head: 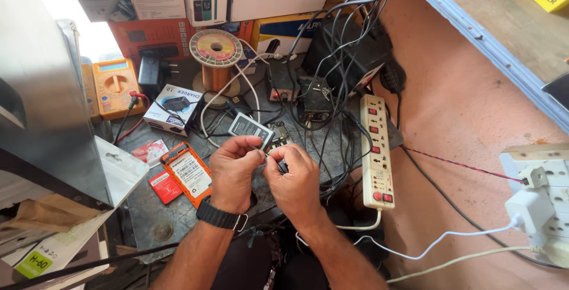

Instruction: The person is working on a small electronic device, likely a phone battery, on a cluttered workbench. They use a tool to manipulate wires and components on the battery, then connect a charging cable to it.

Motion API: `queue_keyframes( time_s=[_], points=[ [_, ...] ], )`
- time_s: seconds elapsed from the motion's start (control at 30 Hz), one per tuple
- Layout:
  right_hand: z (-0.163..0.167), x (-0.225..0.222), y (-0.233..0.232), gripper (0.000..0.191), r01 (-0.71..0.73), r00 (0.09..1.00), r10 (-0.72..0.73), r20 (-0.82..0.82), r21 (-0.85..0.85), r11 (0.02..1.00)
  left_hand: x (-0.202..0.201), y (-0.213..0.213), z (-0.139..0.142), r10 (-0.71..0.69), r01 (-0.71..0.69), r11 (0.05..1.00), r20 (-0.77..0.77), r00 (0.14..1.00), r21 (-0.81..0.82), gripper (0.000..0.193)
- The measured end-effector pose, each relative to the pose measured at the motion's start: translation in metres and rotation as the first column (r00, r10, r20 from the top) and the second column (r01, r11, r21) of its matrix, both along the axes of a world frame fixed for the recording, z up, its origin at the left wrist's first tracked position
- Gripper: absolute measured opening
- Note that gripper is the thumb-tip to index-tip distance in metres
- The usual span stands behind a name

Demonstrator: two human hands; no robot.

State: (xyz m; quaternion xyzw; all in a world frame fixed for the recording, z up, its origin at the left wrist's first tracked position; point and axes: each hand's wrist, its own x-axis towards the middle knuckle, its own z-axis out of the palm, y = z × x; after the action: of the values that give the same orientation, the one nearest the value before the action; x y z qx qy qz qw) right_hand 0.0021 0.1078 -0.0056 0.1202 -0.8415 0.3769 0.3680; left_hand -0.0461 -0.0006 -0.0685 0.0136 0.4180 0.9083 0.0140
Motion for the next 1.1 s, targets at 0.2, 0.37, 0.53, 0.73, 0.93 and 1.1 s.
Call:
queue_keyframes(
  time_s=[0.2, 0.37, 0.53, 0.73, 0.93, 1.1],
  points=[
    [-0.002, -0.0005, -0.0008, 0.017, 0.004, 1.0, -0.004, 0.012, 0.011, 1.0, 0.0001, 0.0002, 0.0006, 0.012, -0.013, 1.0, -0.013, 1.0, -0.015, 0.022],
    [-0.0012, -0.0002, -0.0007, 0.017, 0.002, 0.999, -0.002, 0.043, -0.003, 1.0, 0.001, 0.0003, 0.0034, 0.023, -0.023, 0.998, 0.001, 1.0, -0.05, 0.023],
    [0.0, -0.0008, -0.0004, 0.016, 0.004, 0.999, -0.004, 0.032, -0.001, 1.0, 0.0009, 0.0012, 0.0057, 0.026, -0.025, 0.997, 0.019, 0.999, -0.066, 0.022],
    [0.0008, 0.0, -0.0017, 0.015, 0.021, 0.999, -0.021, 0.025, -0.007, 1.0, 0.0013, 0.0012, 0.0066, 0.022, -0.022, 0.999, 0.004, 1.0, -0.047, 0.022],
    [0.0035, 0.0002, -0.0016, 0.014, 0.025, 0.999, -0.024, 0.032, -0.008, 1.0, 0.0014, 0.001, 0.009, 0.015, -0.014, 0.999, 0.012, 1.0, -0.052, 0.022],
    [0.0047, -0.0002, -0.0023, 0.015, 0.026, 0.999, -0.026, 0.031, 0.0, 1.0, 0.0017, 0.0014, 0.0089, 0.018, -0.017, 0.999, 0.007, 1.0, -0.05, 0.023]
  ],
)
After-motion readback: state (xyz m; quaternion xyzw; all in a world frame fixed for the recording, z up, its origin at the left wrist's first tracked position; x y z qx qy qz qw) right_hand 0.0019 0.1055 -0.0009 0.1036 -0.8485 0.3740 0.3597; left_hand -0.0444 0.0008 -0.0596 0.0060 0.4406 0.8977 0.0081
